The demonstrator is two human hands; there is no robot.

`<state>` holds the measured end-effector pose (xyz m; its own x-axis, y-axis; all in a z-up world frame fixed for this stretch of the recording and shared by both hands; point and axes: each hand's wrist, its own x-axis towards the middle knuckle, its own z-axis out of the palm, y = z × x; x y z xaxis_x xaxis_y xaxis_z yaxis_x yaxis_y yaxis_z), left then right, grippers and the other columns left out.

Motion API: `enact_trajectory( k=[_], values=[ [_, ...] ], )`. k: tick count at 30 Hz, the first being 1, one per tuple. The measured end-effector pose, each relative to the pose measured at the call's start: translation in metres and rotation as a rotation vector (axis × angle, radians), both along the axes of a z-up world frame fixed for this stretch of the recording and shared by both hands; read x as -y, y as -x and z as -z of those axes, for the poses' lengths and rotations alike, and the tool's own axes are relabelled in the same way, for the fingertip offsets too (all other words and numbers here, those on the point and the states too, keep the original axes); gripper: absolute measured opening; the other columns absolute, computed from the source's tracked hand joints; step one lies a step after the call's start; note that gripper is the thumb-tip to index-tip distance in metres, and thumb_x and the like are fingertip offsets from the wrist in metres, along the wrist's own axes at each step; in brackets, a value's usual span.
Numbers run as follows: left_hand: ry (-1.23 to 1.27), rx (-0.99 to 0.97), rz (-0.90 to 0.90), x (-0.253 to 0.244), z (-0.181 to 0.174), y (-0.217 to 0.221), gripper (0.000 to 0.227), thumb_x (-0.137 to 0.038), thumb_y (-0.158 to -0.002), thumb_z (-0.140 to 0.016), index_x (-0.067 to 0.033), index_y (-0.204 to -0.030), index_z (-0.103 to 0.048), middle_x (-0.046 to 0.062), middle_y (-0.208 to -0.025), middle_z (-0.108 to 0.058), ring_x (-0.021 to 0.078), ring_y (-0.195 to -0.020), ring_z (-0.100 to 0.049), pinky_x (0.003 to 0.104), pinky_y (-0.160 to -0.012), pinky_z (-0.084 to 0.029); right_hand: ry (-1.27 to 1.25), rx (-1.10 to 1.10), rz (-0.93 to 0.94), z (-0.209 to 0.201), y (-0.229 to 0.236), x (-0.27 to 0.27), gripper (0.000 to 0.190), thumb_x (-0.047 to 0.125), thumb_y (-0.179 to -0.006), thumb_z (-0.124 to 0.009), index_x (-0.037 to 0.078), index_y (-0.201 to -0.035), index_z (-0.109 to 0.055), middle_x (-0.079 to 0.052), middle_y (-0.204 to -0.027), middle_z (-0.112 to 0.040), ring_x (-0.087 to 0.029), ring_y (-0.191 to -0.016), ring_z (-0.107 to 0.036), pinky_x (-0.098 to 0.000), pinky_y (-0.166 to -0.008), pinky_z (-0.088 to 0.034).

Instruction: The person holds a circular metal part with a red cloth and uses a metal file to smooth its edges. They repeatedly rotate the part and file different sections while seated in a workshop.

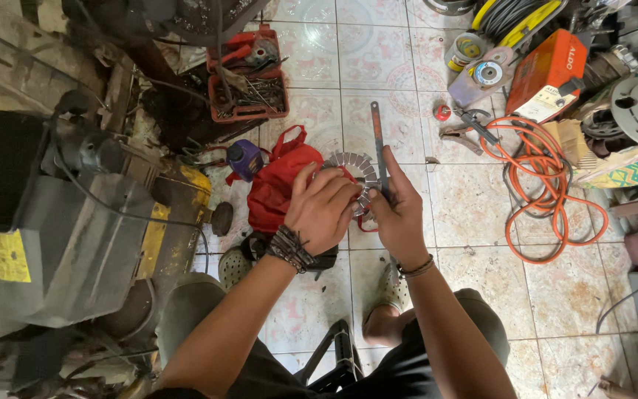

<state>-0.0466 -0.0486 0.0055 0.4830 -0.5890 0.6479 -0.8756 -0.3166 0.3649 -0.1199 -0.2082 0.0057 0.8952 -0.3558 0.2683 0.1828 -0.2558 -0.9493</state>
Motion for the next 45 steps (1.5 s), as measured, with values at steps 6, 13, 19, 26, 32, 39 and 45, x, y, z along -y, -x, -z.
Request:
enact_trajectory(
  k=[6,13,19,26,32,39,45],
  values=[
    [-0.101,-0.024,-0.017,0.005,0.005,0.010,0.020,-0.021,-0.100,-0.059,-0.0063,-0.097,-0.072,0.007,-0.084,-0.068,0.0233,-0.108,-0.063,0.058,-0.118,-0.022,0.037,0.007,-0.021,-0.009,0.005,0.002,0.071,-0.013,-0.092,-0.052,0.009,-0.158,-0.035,-0.009,-0.077,-0.065,-0.012,-0.058,-0.062,-0.0222,-0.054,-0.050],
    [-0.201,-0.174,-0.126,0.011,0.016,0.018,0.024,-0.034,-0.098,-0.058,-0.0140,-0.091,-0.069,0.004,-0.077,-0.068,0.0220,-0.095,-0.066,0.056,-0.110,-0.032,0.104,0.098,0.001,-0.009,0.014,0.000,0.066,-0.011,-0.095,-0.051,0.008,-0.157,-0.037,-0.013,-0.082,-0.068,-0.016,-0.061,-0.066,-0.0235,-0.055,-0.053],
    [-0.102,-0.005,-0.238,0.005,-0.006,0.007,0.026,-0.032,-0.096,-0.060,-0.0138,-0.079,-0.065,0.005,-0.069,-0.063,0.0224,-0.086,-0.064,0.052,-0.103,-0.034,0.552,0.149,0.080,-0.040,0.040,-0.013,0.062,-0.012,-0.092,-0.050,0.009,-0.151,-0.051,-0.013,-0.099,-0.073,-0.025,-0.079,-0.068,-0.0328,-0.065,-0.053],
    [-0.050,0.066,-0.335,-0.007,-0.025,0.007,0.027,-0.034,-0.095,-0.060,-0.0159,-0.075,-0.064,0.002,-0.066,-0.061,0.0205,-0.081,-0.062,0.048,-0.095,-0.038,0.616,0.045,0.026,-0.040,0.063,-0.025,0.064,-0.011,-0.090,-0.050,0.011,-0.150,-0.053,-0.011,-0.098,-0.074,-0.026,-0.082,-0.070,-0.0375,-0.074,-0.057],
    [-0.030,0.112,-0.360,-0.016,-0.030,0.013,0.025,-0.031,-0.094,-0.063,-0.0140,-0.076,-0.067,0.004,-0.066,-0.062,0.0232,-0.081,-0.063,0.049,-0.091,-0.039,0.576,0.095,0.038,-0.024,0.066,-0.026,0.058,-0.007,-0.093,-0.046,0.008,-0.148,-0.053,-0.012,-0.096,-0.075,-0.027,-0.083,-0.071,-0.0368,-0.072,-0.056],
    [-0.107,0.045,-0.419,-0.017,-0.012,0.010,0.020,-0.029,-0.091,-0.065,-0.0127,-0.079,-0.066,0.004,-0.071,-0.062,0.0235,-0.087,-0.063,0.049,-0.093,-0.038,0.558,0.064,-0.020,-0.003,0.059,-0.019,0.055,-0.006,-0.094,-0.047,0.005,-0.147,-0.054,-0.015,-0.098,-0.076,-0.032,-0.089,-0.073,-0.0378,-0.072,-0.057],
    [-0.115,-0.033,-0.353,-0.015,-0.018,0.010,0.014,-0.026,-0.088,-0.065,-0.0140,-0.081,-0.063,0.002,-0.075,-0.059,0.0240,-0.097,-0.062,0.050,-0.098,-0.035,0.588,0.010,-0.017,-0.015,0.048,-0.029,0.060,-0.006,-0.092,-0.045,0.012,-0.148,-0.054,-0.013,-0.095,-0.075,-0.033,-0.088,-0.072,-0.0418,-0.074,-0.059]
  ],
)
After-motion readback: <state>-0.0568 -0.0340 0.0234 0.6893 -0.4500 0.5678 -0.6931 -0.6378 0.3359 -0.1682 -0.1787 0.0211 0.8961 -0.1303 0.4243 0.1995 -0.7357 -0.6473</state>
